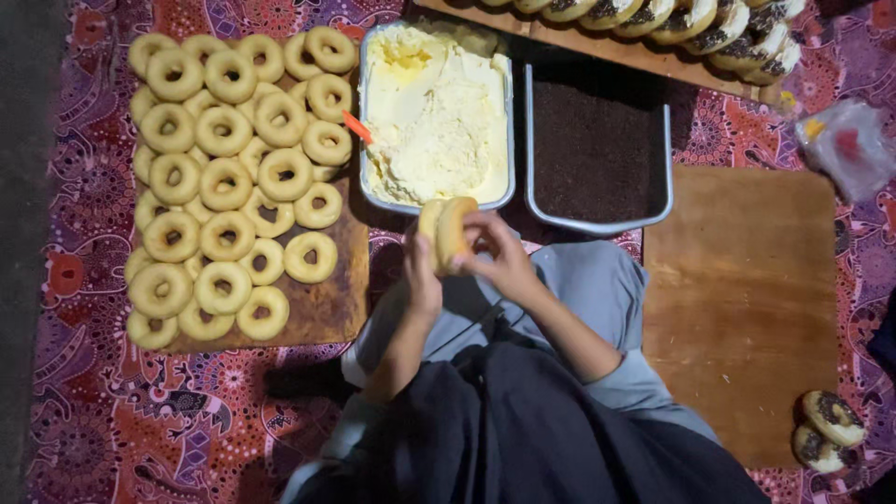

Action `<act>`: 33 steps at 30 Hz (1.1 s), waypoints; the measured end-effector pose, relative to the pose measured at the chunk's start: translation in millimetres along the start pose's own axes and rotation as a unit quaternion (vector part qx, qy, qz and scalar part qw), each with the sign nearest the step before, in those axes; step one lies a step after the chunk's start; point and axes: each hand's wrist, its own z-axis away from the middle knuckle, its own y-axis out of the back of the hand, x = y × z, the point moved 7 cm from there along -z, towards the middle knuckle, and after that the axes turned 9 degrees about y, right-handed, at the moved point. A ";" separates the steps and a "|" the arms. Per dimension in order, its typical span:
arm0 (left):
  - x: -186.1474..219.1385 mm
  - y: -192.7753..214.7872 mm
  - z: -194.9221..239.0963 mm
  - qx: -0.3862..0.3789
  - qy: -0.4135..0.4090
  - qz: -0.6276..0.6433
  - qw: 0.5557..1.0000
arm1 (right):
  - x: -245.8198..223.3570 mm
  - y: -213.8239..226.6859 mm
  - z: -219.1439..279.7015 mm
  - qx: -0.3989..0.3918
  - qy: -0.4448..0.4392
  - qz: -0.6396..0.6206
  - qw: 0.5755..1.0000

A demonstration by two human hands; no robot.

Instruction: The person dips plain donuts into a tray of white cream and then into a tray of dark sprinkles, placing the finished donuts on a wooden board. The person repeats this process for multiple donuts.

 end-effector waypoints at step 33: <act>-162.2 -25.1 -9.0 -0.052 0.338 0.234 0.910 | 83.0 336.3 84.5 0.406 -0.193 -0.085 0.889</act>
